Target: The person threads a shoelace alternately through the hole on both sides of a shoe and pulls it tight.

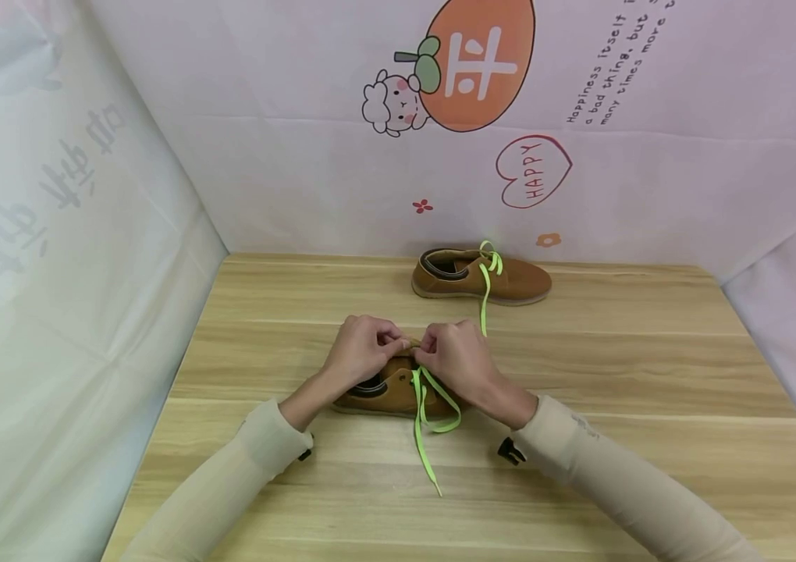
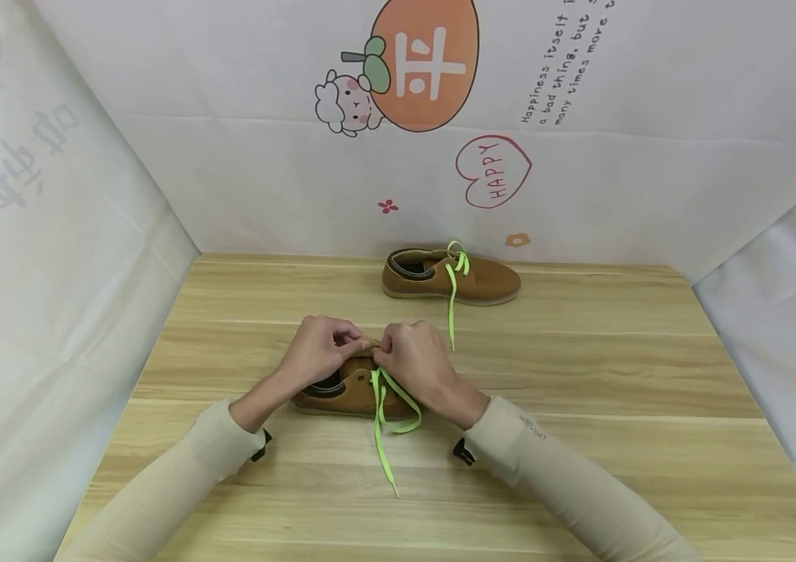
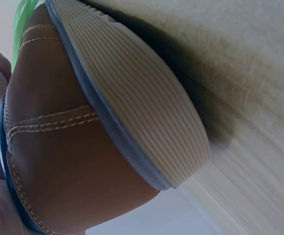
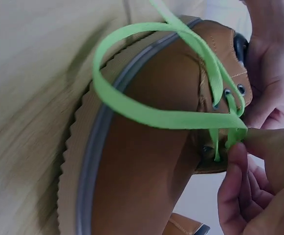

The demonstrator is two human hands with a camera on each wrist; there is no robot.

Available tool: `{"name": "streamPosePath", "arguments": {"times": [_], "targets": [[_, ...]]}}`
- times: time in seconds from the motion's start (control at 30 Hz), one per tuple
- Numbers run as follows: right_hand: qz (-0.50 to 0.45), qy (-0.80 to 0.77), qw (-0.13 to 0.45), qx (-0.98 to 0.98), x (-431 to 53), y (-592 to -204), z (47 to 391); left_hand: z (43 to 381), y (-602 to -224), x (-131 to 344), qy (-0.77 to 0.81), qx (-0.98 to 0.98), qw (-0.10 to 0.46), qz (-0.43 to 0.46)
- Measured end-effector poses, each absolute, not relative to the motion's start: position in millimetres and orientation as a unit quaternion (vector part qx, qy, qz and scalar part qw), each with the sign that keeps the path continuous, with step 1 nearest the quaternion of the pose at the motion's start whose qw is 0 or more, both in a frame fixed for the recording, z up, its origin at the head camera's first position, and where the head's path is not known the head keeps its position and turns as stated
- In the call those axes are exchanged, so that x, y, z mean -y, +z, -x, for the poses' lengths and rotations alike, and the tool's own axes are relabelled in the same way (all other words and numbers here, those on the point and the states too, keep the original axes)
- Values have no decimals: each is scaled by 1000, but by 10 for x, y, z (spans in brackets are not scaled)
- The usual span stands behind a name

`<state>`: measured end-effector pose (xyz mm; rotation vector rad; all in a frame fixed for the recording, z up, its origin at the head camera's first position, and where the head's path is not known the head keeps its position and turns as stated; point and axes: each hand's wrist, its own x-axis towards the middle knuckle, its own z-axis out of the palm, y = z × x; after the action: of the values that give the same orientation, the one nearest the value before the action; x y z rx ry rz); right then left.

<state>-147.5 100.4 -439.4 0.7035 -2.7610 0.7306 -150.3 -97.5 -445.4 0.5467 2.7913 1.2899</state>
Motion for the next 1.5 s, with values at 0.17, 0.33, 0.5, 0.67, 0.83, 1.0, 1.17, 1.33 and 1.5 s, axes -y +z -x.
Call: {"name": "streamPosePath", "arguments": {"times": [0.17,0.33,0.5,0.67,0.83,1.0,1.17,1.33,1.5], "targets": [[-250,230,136,930,-1052,-4438,1503,1482,-4450,991,419,-889,5,-182],[-281,233,125,922,-1106,-4465,1532,1442,-4461,991,416,-888,-22,-194],[-322,259,92,906,-1130,-4483,1556,1396,-4507,976,384,-891,-79,-231],[-328,310,63,890,-1133,-4512,1551,1346,-4547,963,327,-889,-150,-284],[-318,346,59,880,-1125,-4543,1541,1311,-4575,957,295,-881,-190,-317],[-303,381,40,873,-1138,-4558,1539,1295,-4597,947,270,-877,-213,-337],[-304,400,2,865,-1181,-4542,1547,1276,-4600,950,258,-874,-217,-349],[-314,418,-24,852,-1220,-4537,1556,1262,-4595,961,254,-872,-219,-356],[-308,423,-27,852,-1213,-4531,1562,1255,-4605,959,241,-870,-228,-365]]}}
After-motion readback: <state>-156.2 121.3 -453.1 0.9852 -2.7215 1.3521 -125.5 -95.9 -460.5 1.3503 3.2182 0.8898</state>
